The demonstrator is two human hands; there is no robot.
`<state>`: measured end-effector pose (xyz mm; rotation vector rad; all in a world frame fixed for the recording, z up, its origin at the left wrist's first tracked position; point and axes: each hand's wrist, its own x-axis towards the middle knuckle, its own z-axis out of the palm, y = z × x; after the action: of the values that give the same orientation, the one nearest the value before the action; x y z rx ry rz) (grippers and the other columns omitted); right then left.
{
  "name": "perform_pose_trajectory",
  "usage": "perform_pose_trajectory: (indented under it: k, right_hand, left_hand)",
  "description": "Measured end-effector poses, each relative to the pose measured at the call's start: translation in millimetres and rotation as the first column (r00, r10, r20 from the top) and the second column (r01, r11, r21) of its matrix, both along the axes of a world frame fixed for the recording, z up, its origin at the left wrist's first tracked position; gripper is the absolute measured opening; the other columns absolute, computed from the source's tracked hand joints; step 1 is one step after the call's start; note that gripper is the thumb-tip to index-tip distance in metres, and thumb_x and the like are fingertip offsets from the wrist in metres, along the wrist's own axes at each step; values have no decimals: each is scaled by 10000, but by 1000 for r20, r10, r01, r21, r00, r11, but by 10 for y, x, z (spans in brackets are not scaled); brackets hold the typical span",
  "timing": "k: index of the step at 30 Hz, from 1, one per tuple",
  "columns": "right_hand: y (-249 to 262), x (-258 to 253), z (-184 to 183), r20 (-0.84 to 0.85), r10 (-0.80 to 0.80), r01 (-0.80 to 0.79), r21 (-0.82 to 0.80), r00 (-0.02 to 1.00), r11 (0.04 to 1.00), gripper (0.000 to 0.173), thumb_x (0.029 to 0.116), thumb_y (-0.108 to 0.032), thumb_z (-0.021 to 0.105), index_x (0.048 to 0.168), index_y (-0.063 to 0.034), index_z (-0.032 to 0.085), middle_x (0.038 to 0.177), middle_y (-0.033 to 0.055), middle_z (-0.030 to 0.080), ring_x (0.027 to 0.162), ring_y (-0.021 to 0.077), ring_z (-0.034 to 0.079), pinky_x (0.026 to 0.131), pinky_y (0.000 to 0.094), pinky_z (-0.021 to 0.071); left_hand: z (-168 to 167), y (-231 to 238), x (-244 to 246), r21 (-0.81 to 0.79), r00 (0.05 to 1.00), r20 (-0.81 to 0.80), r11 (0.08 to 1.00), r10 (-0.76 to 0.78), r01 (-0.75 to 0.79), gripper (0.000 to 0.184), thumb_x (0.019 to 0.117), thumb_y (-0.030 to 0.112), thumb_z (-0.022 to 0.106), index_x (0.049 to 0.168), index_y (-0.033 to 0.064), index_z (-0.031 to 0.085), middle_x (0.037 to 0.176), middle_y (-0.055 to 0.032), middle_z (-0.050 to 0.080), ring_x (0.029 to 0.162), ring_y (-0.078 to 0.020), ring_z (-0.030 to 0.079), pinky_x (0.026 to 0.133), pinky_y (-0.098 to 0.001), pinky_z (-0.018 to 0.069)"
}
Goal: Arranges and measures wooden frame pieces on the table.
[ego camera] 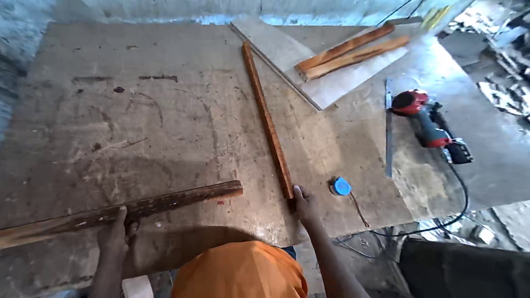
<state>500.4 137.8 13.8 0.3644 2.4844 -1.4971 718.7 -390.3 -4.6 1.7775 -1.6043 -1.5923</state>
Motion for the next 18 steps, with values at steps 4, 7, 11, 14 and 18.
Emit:
perform_pose_trajectory:
  k: [4, 7, 11, 14, 18]
  right_hand:
    - [2, 26, 7, 33, -23, 25, -36, 999, 999, 412, 1094, -414, 461, 1215, -107, 708, 1024, 106, 724, 889, 218, 692, 812, 486, 573]
    - [58, 49, 20, 29, 7, -5, -90, 1000, 996, 425, 1102, -418, 428, 1264, -130, 695, 1091, 88, 732, 947, 208, 701, 851, 482, 578]
    - [172, 161, -39, -30, 105, -108, -135, 994, 985, 378, 1097, -409, 445, 1349, -225, 658, 1133, 55, 727, 910, 199, 698, 763, 457, 590]
    - [102, 145, -37, -37, 91, -95, -138, 995, 986, 340, 1077, -294, 530, 1382, -187, 637, 1207, 53, 716, 983, 182, 700, 834, 439, 594]
    - [82, 150, -48, -95, 137, -142, -45, 986, 989, 357, 1072, -307, 530, 1392, -193, 639, 1348, 28, 655, 1109, 184, 673, 908, 471, 583]
  left_hand:
    - [101, -60, -77, -95, 996, 46, 992, -74, 78, 606, 920, 563, 707, 1216, 39, 638, 827, -108, 685, 597, -190, 633, 540, -374, 561]
    - [96, -170, -177, -153, 994, 46, 983, -97, 103, 621, 915, 551, 723, 1243, 35, 618, 846, -101, 684, 624, -187, 650, 580, -383, 585]
    - [171, -140, -247, -150, 995, 45, 984, -87, 93, 589, 923, 526, 726, 1221, 30, 618, 816, -86, 675, 602, -169, 640, 569, -365, 582]
    - [80, -196, -132, -133, 991, 56, 983, -122, 128, 606, 935, 549, 698, 1222, 23, 610, 812, -75, 664, 617, -163, 642, 589, -358, 588]
    - [-58, -272, -2, -289, 973, 170, 936, -157, 201, 657, 893, 650, 685, 1051, 13, 662, 721, -89, 658, 552, -203, 648, 547, -416, 600]
